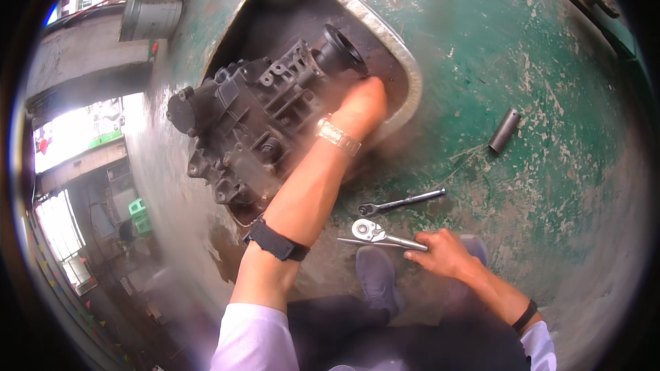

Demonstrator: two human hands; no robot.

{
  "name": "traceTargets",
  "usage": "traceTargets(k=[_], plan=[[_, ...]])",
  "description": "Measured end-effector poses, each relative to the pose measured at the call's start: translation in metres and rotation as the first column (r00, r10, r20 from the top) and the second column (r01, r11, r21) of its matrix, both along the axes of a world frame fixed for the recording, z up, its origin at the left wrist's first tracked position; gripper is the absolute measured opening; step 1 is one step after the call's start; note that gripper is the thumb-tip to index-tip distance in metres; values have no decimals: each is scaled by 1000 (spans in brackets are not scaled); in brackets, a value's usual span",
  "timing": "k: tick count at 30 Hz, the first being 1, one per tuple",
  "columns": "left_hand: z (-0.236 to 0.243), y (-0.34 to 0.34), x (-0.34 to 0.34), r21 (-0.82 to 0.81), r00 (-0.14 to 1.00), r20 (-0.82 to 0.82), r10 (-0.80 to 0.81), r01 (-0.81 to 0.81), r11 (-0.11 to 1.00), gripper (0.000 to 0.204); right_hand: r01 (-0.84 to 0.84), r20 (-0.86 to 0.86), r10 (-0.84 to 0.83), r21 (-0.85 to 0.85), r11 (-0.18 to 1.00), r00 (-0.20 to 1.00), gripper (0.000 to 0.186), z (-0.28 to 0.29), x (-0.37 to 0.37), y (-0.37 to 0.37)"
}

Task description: The person uses a ratchet wrench to loosen and remove bolts from a mechanical component placed in a metal tray. They then flip the component over and continue working on the opposite side.

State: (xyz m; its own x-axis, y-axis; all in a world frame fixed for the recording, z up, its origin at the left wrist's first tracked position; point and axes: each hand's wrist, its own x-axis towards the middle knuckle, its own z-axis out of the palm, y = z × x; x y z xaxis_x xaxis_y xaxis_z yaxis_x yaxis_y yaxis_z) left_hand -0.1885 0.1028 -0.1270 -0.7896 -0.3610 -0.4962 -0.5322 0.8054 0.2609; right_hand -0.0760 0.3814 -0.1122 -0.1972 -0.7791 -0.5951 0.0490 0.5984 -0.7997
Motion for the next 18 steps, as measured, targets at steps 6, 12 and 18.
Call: traceTargets(k=[6,12,18], plan=[[-9,-2,6,60,1000,27,-5,4,998,20,48,70,-55,97,994,996,30,-1,-4,-4],[21,-2,4,134,998,-54,-13,20,991,18,81,37,-85,110,991,996,32,-4,3,0],[98,-1,50,179,855,-494,-161,281,943,14,85,8,-86,87,993,996,33,-2,11,5]])
